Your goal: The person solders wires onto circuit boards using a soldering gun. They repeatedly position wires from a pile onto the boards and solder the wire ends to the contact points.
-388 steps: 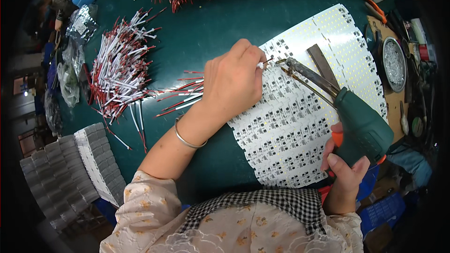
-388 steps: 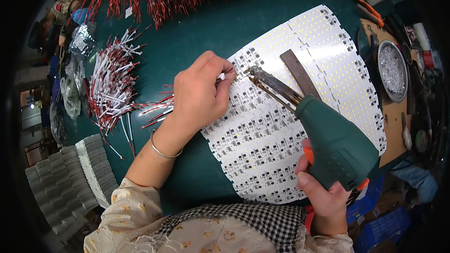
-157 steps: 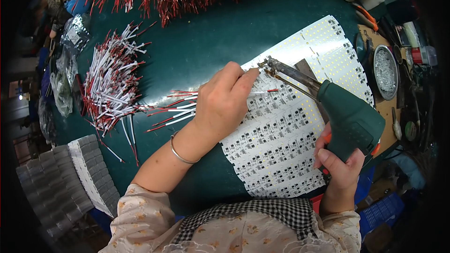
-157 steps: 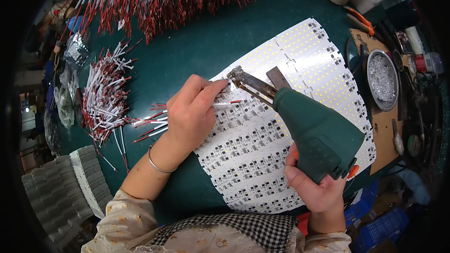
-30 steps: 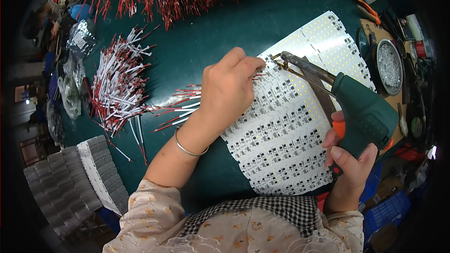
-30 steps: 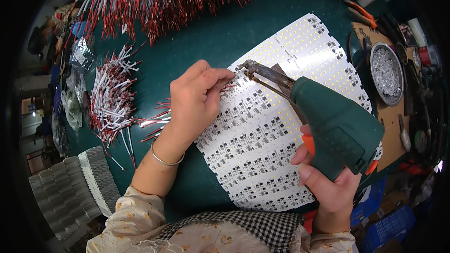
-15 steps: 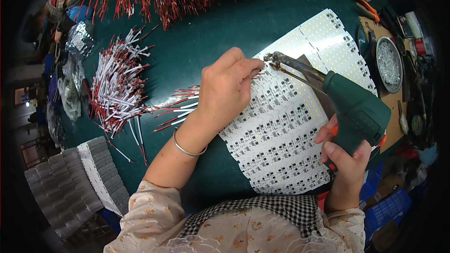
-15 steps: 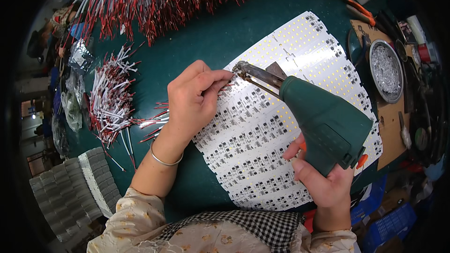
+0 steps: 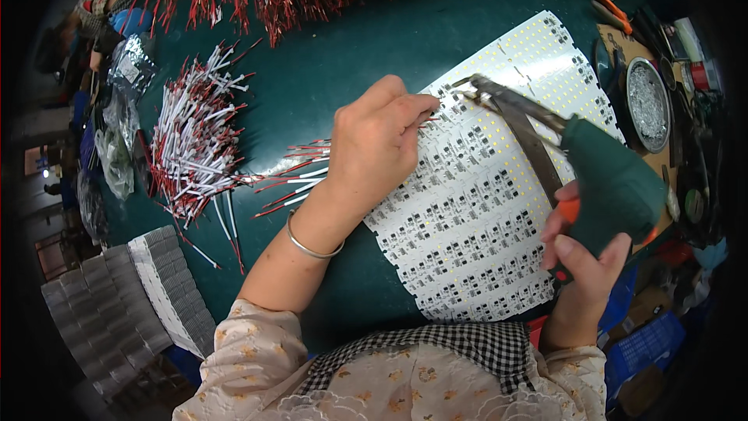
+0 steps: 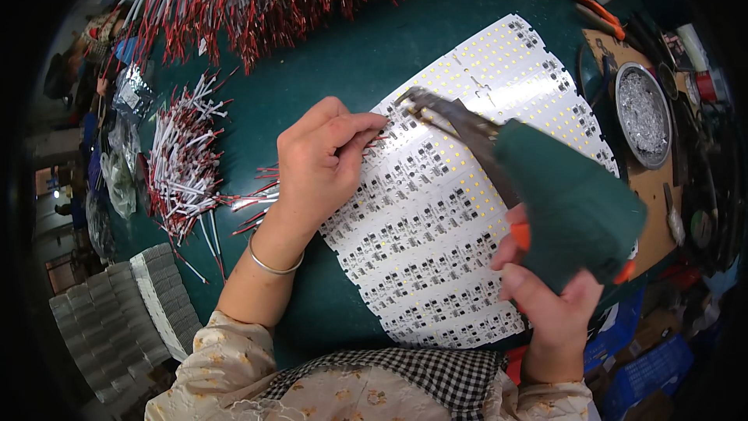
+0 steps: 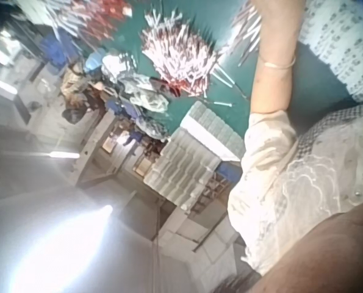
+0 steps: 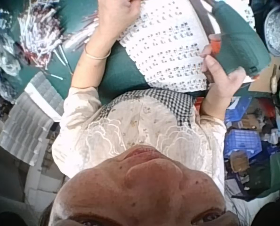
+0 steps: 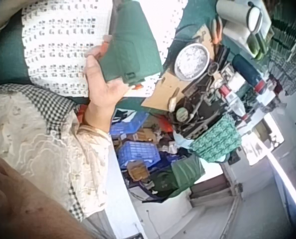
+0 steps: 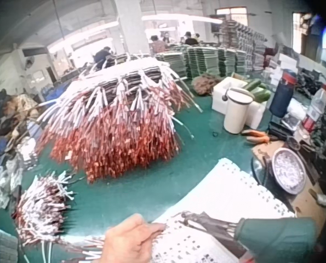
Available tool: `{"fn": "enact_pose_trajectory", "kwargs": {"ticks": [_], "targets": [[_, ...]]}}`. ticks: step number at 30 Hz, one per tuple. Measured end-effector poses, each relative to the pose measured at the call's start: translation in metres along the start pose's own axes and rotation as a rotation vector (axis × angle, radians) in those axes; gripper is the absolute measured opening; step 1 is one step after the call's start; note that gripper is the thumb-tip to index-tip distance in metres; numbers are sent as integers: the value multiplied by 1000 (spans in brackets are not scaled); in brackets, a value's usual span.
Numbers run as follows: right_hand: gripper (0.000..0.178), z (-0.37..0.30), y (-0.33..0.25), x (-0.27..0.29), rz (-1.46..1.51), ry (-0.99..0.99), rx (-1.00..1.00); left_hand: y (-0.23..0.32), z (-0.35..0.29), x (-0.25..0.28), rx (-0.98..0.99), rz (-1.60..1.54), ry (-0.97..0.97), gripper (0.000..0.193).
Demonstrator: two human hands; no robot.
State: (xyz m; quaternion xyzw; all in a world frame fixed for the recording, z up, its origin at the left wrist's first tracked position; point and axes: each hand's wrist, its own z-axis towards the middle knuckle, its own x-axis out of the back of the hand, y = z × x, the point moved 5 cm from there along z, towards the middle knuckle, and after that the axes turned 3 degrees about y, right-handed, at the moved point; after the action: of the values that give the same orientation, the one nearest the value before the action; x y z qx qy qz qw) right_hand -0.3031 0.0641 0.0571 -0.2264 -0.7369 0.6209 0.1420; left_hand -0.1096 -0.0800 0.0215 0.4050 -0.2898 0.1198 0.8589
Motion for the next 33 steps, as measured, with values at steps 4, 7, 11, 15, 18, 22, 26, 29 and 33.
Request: {"fn": "enact_pose_trajectory", "kwargs": {"ticks": [4, 7, 11, 15, 18, 22, 26, 29, 33], "targets": [[60, 2, 0, 14, 8, -33, 69, 2, 0, 1, 8, 18, -18, 22], [62, -4, 0, 11, 15, 3, 51, 1, -2, 0, 4, 25, -8, 22], [61, -12, 3, 17, -21, -15, 9, 0, -2, -3, 9, 9, 12, 22], [59, -16, 3, 22, -18, -12, 21, -4, -1, -2, 48, -121, -16, 20], [58, -17, 4, 22, -8, -34, 6, -8, -1, -2, 21, -158, -66, 22], [55, -19, 5, 15, -9, -46, -53, -8, -4, -3, -61, -104, -74, 25], [53, -21, 10, 17, -9, -87, -63, -8, -3, -3, -90, -116, -62, 24], [53, -21, 18, 18, -46, -156, -127, -10, -4, -3, -104, -124, -53, 24], [50, -21, 22, 11, -28, -209, -70, -9, -5, -4, -164, -84, -44, 25]]}}
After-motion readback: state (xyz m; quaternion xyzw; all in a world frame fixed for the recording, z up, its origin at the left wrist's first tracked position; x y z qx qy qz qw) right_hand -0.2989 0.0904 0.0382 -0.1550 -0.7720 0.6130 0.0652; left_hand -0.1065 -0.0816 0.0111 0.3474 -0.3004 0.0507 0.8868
